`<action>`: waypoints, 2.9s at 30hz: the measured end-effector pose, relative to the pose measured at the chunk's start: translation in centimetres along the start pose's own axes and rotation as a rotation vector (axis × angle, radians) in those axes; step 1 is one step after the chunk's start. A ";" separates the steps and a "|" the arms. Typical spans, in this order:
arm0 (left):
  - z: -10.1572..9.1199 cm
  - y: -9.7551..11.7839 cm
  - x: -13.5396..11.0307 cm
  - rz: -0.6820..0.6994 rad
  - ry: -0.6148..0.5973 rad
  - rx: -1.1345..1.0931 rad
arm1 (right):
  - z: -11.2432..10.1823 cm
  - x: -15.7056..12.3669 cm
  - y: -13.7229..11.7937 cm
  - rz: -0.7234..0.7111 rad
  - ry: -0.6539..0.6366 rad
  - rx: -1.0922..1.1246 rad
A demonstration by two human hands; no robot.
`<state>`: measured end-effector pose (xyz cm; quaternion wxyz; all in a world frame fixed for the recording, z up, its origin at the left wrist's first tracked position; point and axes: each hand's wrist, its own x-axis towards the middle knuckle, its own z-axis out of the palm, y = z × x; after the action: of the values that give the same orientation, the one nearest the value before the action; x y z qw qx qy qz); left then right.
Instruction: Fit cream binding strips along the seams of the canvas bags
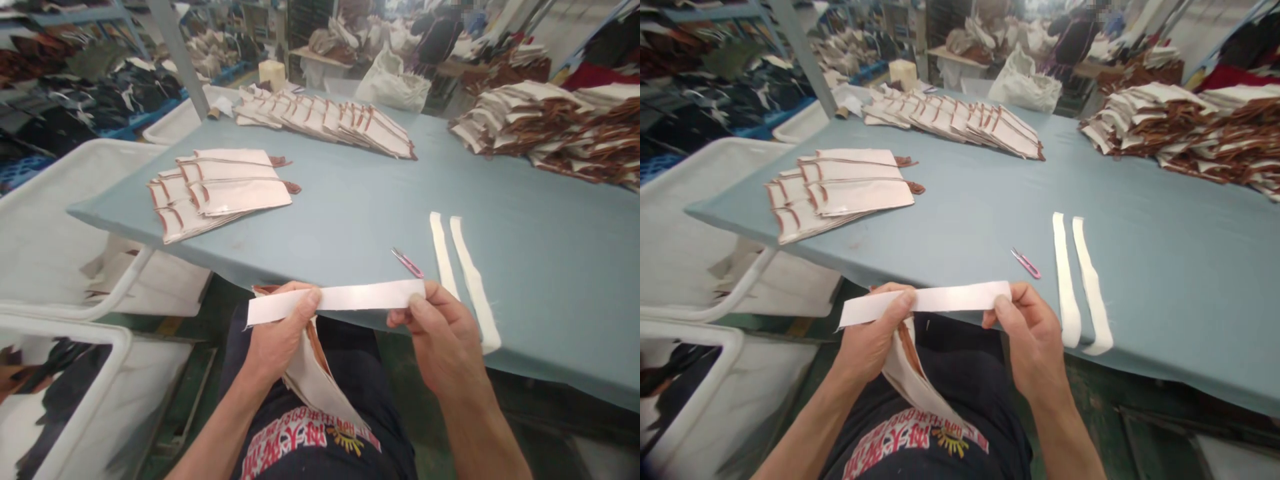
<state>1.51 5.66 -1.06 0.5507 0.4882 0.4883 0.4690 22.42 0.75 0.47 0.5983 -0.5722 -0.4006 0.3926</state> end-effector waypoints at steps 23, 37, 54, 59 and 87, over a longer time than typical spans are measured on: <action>0.7 2.7 -3.4 0.185 -0.351 0.188 | 4.6 -0.5 -3.9 -0.129 -0.506 -0.450; 0.4 1.6 -4.7 0.086 -0.243 0.205 | 8.3 -2.0 -3.0 0.009 -0.398 -0.199; -7.8 -2.1 -9.3 -0.162 -0.225 0.373 | 8.0 -10.0 13.3 0.640 -0.430 0.089; -9.5 -1.2 -10.5 -0.293 -0.212 0.531 | 7.7 -9.7 13.3 0.622 -0.457 0.050; -1.9 3.8 -3.8 -0.192 -0.138 -0.153 | 6.6 -3.1 -5.2 -0.198 -0.335 -0.602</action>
<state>-0.86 2.36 2.93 0.6609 0.4271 0.4563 0.4154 15.23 0.11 5.71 0.3641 -0.6089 -0.6443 0.2856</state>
